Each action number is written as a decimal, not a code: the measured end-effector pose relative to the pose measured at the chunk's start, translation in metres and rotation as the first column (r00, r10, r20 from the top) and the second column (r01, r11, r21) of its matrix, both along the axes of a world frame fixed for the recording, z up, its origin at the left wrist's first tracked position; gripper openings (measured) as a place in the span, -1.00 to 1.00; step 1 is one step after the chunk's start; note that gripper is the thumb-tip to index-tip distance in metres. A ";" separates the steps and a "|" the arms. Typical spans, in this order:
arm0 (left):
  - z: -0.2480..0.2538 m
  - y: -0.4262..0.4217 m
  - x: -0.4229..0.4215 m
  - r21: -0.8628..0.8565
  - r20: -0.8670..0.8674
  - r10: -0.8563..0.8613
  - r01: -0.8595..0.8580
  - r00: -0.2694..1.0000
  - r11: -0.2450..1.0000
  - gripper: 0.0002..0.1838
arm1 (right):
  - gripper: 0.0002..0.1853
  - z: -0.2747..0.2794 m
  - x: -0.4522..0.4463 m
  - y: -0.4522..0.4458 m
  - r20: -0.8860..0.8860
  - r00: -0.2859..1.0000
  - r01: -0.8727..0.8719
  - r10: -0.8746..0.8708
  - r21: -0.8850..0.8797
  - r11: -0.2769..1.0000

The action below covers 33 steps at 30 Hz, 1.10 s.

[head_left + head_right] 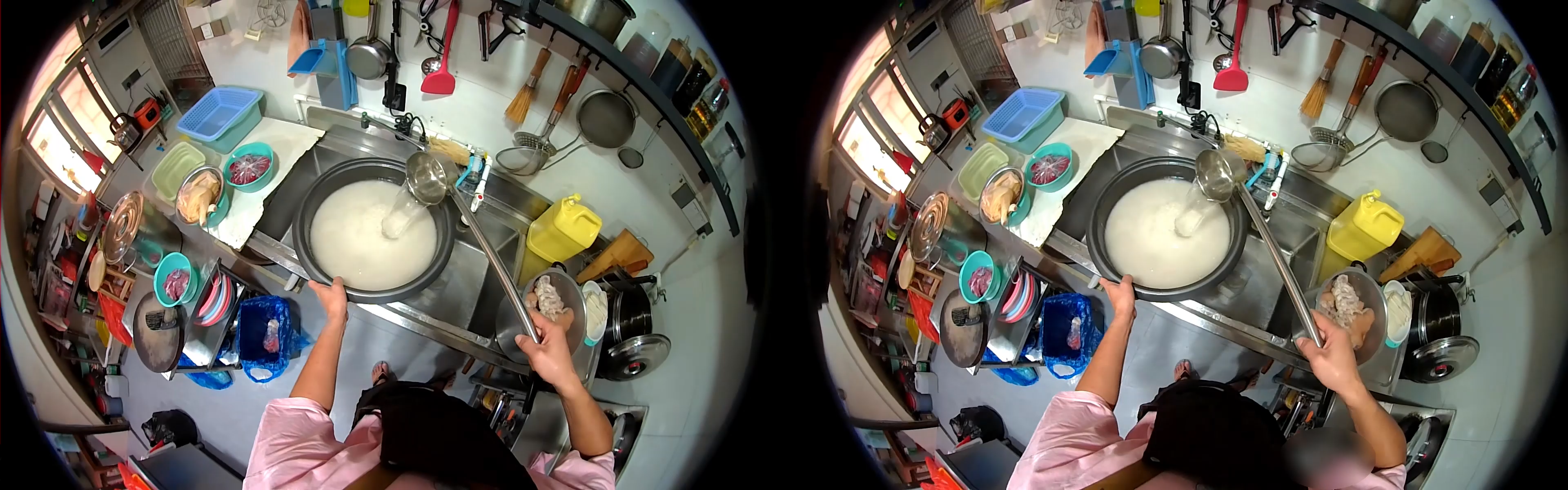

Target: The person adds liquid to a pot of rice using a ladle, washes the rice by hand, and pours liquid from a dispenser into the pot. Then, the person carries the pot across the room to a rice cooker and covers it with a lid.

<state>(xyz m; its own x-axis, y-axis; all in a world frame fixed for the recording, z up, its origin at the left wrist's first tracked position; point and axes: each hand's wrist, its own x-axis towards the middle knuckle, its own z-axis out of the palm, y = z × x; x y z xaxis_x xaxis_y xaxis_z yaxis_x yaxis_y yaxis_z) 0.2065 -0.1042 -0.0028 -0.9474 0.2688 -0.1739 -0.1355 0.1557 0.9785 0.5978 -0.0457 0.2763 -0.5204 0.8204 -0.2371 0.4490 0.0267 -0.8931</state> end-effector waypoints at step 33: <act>-0.029 0.003 -0.042 -0.312 -0.259 -0.026 -0.058 0.966 0.948 -0.39 | -0.64 -0.055 0.253 -0.070 -0.565 0.268 0.811 -0.780 -0.305 0.499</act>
<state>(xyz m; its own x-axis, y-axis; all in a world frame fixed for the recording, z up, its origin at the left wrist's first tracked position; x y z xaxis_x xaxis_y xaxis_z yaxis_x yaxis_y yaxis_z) 0.1647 -0.1014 -0.0318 -0.9744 0.2247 0.0025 0.1085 0.4609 0.8808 0.8509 -0.1153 0.2216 0.4027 0.9049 -0.1378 -0.3221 -0.0008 -0.9467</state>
